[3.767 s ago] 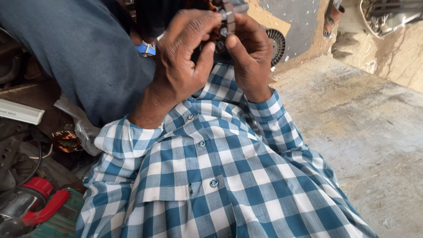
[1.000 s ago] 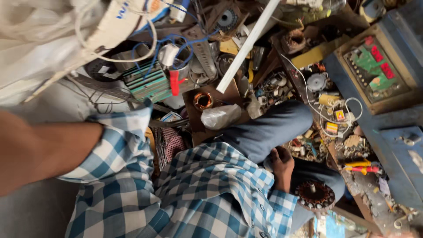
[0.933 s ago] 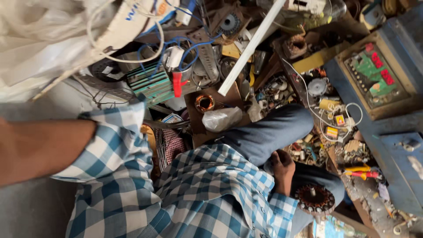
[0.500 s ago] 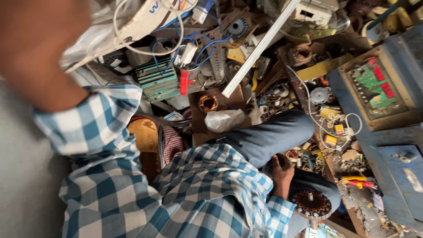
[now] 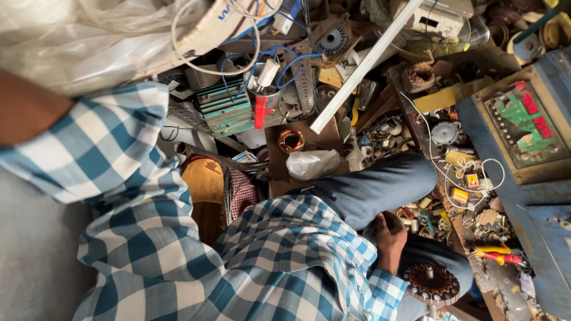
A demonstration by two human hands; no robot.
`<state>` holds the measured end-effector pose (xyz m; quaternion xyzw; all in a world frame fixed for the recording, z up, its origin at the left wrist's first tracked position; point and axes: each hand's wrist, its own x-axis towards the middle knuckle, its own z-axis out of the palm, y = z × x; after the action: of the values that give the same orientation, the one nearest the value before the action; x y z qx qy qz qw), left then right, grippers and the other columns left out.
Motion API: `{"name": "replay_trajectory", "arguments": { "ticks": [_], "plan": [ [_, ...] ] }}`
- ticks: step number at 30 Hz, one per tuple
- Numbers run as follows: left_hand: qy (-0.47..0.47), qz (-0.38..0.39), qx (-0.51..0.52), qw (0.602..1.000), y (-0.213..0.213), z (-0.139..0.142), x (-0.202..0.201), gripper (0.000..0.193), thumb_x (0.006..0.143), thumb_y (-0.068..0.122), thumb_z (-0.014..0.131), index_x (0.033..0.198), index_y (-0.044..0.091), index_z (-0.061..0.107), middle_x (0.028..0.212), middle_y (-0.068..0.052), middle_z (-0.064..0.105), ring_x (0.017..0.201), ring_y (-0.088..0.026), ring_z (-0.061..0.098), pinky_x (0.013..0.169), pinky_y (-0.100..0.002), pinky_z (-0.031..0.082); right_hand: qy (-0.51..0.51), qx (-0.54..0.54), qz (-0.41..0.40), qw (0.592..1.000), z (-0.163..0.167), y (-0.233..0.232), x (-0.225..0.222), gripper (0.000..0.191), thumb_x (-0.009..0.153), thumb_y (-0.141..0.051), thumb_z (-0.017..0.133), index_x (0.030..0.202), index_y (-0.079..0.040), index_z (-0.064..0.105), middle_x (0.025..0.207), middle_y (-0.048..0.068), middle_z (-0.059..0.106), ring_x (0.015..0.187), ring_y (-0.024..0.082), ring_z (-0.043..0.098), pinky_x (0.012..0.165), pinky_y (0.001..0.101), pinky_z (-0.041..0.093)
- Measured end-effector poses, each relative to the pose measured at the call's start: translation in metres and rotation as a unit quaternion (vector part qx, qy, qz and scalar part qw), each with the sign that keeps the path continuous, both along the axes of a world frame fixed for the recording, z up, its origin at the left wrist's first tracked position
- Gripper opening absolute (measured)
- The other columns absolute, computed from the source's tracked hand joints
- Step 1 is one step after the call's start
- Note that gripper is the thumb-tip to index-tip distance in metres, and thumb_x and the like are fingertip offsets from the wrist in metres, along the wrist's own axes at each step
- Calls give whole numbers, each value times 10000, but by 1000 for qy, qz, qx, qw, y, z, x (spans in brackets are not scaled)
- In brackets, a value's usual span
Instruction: The person sits on the floor and repeatedly inserts small white rectangular insulating pieces into the slots of a motor armature held on their lap. They pick up each piece, align it, and press it into place, continuing the process across the armature.
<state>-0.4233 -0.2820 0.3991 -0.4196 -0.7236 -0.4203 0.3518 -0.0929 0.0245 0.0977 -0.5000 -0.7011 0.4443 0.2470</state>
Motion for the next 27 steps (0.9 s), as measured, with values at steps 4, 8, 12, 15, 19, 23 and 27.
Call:
{"name": "replay_trajectory", "arguments": {
  "ticks": [4,8,12,15,19,23,27],
  "plan": [
    [0,-10,-3,1000,4,1,1,208,976,86,794,1161,26,719,1086,-148,708,920,-281,709,797,-386,596,-1,-5,0,1000,1,-1,1,342,934,-190,760,1163,62,728,1027,176,771,874,211,728,784,325,579],
    [0,-20,-8,1000,4,-4,3,207,971,84,789,1158,26,720,1080,-149,709,918,-285,710,796,-389,594,11,-56,-13,998,0,0,3,354,928,-198,752,1176,53,719,1024,165,765,841,205,725,739,328,594],
    [-2,-26,-14,1000,7,-6,13,207,966,81,783,1155,27,721,1074,-151,710,916,-288,711,796,-392,592,-6,-30,0,1000,-3,1,9,357,937,-214,757,1182,44,724,1027,165,771,852,193,729,751,327,592],
    [0,-29,-15,999,15,-3,18,206,962,80,779,1153,27,722,1070,-152,711,915,-290,711,795,-394,591,-11,-20,-1,1000,-2,4,13,368,930,-232,767,1183,33,730,1027,172,776,864,203,730,757,336,590],
    [0,-29,-16,999,15,-4,21,206,956,77,774,1150,28,722,1064,-153,712,914,-294,712,795,-397,589,-16,-23,1,1000,-1,5,13,382,922,-245,768,1187,26,727,1053,165,770,899,211,740,777,337,596],
    [-4,-36,-19,999,-1,-9,23,207,951,75,769,1147,29,723,1058,-154,713,912,-297,712,794,-400,587,-40,-20,3,999,0,6,12,374,926,-253,759,1194,7,730,1060,166,769,916,226,743,793,353,600],
    [-6,-43,-25,999,-16,-9,32,207,946,72,763,1145,29,724,1052,-156,714,910,-300,713,794,-403,585,-65,17,16,998,0,7,13,370,919,-266,772,1185,-11,742,1068,169,771,960,235,744,847,361,583]
  ]
}}
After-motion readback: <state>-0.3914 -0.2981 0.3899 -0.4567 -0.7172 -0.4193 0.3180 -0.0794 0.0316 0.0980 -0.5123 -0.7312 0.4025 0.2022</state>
